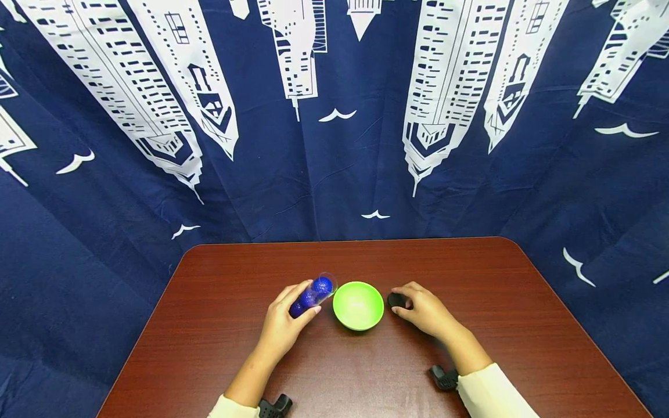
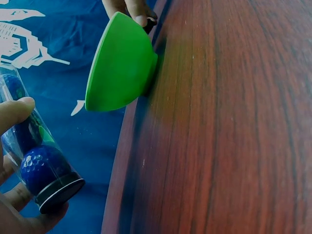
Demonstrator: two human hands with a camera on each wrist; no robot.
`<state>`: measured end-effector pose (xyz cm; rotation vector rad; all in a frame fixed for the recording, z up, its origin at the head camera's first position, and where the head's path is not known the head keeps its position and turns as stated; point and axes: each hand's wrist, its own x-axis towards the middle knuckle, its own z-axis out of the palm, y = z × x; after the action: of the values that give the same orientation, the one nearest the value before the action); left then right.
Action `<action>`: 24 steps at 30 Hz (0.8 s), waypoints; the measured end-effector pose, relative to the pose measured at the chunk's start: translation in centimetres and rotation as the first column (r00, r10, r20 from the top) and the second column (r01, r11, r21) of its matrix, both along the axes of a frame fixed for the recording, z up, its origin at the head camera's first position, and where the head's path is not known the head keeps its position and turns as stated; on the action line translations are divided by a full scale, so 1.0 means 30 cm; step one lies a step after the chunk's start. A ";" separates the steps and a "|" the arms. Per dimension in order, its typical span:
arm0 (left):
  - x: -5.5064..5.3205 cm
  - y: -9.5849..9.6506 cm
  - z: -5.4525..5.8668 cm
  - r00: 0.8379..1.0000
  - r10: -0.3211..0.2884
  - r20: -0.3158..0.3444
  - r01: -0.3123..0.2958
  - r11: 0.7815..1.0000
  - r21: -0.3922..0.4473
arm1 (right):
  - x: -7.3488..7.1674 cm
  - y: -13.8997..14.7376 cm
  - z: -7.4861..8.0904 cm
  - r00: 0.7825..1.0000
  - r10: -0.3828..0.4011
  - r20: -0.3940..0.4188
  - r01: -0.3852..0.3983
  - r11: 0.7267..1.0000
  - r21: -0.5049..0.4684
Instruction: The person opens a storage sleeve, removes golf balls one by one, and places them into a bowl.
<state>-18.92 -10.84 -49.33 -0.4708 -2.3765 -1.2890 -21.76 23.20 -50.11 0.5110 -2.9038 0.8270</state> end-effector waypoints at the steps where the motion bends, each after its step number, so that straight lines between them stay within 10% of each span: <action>1: 0.000 -0.001 -0.001 1.000 0.002 -0.001 -0.002 1.000 -0.002 | -0.002 -0.002 -0.001 1.000 0.000 0.004 0.000 1.000 0.016; 24: 0.010 -0.004 -0.001 1.000 0.030 -0.004 -0.030 0.999 -0.017 | -0.001 -0.020 -0.015 0.999 -0.024 -0.026 0.027 0.994 0.105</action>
<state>-18.63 -10.97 -49.36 -0.4401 -2.3844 -1.2546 -21.79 22.59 -50.57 0.4874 -2.9365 0.6626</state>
